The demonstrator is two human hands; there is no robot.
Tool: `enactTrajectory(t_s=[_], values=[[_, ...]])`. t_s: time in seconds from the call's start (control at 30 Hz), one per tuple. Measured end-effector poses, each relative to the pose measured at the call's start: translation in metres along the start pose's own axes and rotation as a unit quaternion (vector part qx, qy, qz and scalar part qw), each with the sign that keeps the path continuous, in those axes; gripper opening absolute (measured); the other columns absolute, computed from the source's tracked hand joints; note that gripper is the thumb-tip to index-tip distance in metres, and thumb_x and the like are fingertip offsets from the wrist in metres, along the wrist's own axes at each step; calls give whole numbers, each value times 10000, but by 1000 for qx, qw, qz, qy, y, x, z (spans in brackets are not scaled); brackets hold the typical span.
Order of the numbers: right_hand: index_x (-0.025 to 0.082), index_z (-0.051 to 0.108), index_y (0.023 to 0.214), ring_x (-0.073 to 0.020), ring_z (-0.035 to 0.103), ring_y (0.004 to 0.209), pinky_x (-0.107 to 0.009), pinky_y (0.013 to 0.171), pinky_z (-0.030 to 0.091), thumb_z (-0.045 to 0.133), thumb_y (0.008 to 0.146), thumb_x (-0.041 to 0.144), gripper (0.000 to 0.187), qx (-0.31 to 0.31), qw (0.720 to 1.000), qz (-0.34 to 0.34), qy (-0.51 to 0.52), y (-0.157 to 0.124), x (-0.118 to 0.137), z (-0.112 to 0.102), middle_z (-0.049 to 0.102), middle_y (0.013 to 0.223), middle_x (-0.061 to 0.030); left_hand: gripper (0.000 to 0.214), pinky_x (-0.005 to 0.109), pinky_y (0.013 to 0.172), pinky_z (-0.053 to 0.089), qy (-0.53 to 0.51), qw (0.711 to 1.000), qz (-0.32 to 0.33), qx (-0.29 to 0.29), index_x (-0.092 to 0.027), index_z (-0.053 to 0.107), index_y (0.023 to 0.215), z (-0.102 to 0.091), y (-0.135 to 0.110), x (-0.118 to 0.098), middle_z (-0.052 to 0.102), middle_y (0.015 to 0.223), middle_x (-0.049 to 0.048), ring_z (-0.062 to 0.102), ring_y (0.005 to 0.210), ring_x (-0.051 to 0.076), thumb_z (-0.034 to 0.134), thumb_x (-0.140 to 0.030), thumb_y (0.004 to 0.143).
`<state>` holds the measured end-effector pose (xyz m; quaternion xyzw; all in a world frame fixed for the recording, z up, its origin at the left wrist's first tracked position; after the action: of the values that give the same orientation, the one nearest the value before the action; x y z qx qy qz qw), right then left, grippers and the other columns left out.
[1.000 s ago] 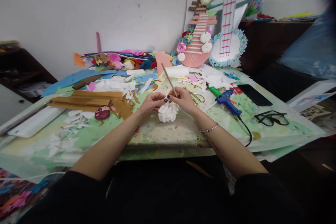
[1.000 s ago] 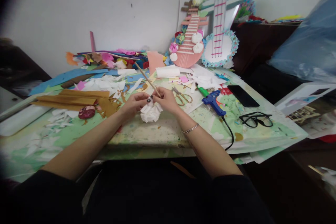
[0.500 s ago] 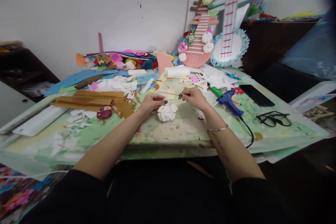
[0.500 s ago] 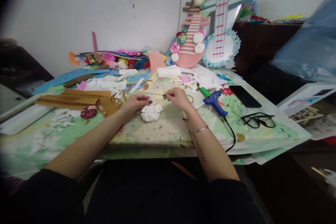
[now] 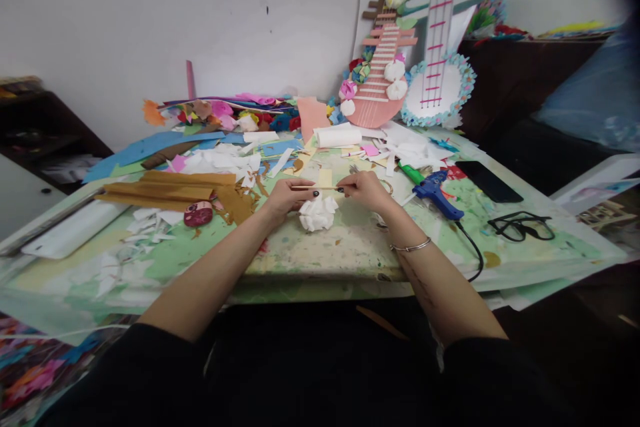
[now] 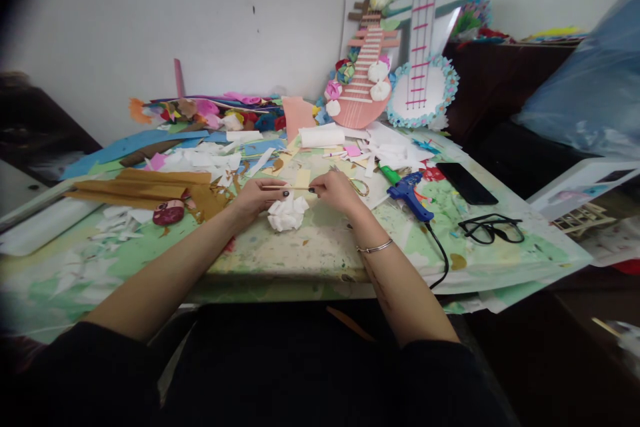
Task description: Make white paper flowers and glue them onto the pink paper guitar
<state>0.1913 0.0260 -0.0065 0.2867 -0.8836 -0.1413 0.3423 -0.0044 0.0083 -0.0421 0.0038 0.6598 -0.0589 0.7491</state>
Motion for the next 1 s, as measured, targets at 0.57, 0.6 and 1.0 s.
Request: enactTrajectory(t_s=[0.57,0.6,1.0], values=[[207,784,868,-165,598,658,-268,627,368,552,817,194,238,-18,998,-48,-47,2,9,5,703,719,-49,327,208,456,450,-57,998,-5,-39,-112,680,730,-5,4,-1,676,671,51,595,510,114,788,-372,564],[212,785,883,-166,600,661,-269,628,372,560,822,203,234,-21,997,-49,-49,2,9,5,706,728,-51,327,210,454,450,-57,998,-5,-41,-113,681,732,-5,3,-2,675,665,51,595,508,116,785,-373,564],[219,787,909,-173,619,685,-274,644,410,552,859,208,240,-56,994,-59,-72,0,17,7,710,802,-77,295,216,497,462,-40,996,25,-74,-127,687,679,-8,1,-4,675,634,28,609,549,124,817,-328,506]])
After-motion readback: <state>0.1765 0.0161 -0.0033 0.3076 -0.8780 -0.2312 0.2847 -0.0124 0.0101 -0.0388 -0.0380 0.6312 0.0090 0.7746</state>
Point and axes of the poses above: each hand's wrist, its own y-axis towards the middle knuckle, its own z-axis out of the palm, x = y × z, the point moved 5 cm from there along y, towards the middle knuckle
